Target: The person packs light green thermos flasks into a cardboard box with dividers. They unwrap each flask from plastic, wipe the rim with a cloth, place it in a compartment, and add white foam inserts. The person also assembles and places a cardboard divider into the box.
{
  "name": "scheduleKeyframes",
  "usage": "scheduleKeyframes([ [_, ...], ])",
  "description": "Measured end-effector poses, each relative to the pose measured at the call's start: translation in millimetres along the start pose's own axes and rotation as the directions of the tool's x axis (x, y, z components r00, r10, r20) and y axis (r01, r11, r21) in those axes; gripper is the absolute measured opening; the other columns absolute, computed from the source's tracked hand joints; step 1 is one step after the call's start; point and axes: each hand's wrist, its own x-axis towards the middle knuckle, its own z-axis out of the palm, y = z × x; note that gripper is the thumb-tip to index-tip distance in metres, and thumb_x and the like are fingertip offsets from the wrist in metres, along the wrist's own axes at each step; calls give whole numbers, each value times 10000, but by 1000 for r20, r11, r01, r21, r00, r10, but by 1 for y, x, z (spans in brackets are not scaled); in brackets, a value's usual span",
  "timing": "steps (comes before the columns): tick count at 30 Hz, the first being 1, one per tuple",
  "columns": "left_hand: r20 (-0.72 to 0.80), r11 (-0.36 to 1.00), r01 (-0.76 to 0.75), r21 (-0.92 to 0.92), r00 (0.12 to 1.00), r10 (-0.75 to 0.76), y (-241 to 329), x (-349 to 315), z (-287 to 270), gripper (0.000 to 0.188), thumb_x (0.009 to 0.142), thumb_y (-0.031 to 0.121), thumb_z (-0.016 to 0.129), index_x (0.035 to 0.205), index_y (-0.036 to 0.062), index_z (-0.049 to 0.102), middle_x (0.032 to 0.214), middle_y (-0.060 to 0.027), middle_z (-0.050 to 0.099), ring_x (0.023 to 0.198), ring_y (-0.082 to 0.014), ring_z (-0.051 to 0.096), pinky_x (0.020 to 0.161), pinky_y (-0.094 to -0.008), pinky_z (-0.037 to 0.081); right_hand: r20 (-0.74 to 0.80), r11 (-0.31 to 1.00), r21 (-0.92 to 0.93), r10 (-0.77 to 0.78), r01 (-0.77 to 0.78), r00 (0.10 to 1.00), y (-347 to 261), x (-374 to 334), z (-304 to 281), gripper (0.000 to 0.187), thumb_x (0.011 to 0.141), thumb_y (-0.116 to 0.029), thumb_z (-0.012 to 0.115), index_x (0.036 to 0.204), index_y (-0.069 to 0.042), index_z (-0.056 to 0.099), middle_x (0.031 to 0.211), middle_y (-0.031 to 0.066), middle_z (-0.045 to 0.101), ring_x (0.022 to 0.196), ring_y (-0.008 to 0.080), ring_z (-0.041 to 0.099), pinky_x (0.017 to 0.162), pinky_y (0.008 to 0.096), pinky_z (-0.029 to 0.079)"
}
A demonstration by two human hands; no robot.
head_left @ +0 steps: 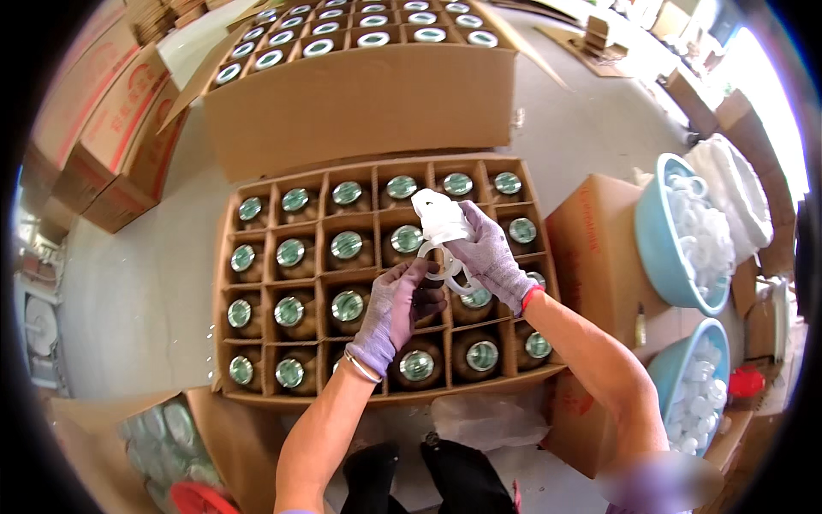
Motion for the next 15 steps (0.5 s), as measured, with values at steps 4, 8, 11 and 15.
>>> scheduleKeyframes([
  [4, -184, 995, -80, 51, 979, 88, -7, -36, -64, 381, 967, 317, 550, 1154, -12, 591, 978, -92, 661, 797, -175, 644, 734, -326, 573, -12, 792, -598, -166, 126, 986, 12, -7, 35, 528, 790, -298, 710, 1214, -26, 552, 1187, 211, 541, 1031, 431, 563, 873, 466, 490],
  [8, -373, 812, -94, 576, 854, 364, -4, -63, -109, 219, 932, 202, 627, 985, -6, 667, 748, -3, 577, 649, -61, 528, 590, -247, 438, 71, 419, -894, -221, 160, 973, 16, -15, 29, 556, 763, -415, 699, 1217, -111, 593, 1234, 114, 550, 1227, 306, 437, 993, 551, 298],
  [11, -124, 287, -145, 947, 658, 742, 2, -62, -117, 126, 839, 90, 678, 956, 43, 677, 892, -97, 609, 679, -210, 577, 632, -322, 476, 134, 426, -859, -347, 283, 928, 13, -26, 25, 606, 750, -161, 663, 1332, -106, 500, 1284, 132, 509, 1225, 344, 436, 1019, 548, 305],
  [15, 236, -296, -62, 953, 763, 602, -6, -41, -130, 230, 761, 97, 695, 982, 84, 635, 1058, -82, 583, 963, -293, 570, 851, -418, 469, 128, 753, -549, -353, 362, 927, -18, -44, 39, 467, 784, -59, 627, 1240, -47, 526, 1173, 183, 544, 1073, 362, 545, 906, 428, 453],
])
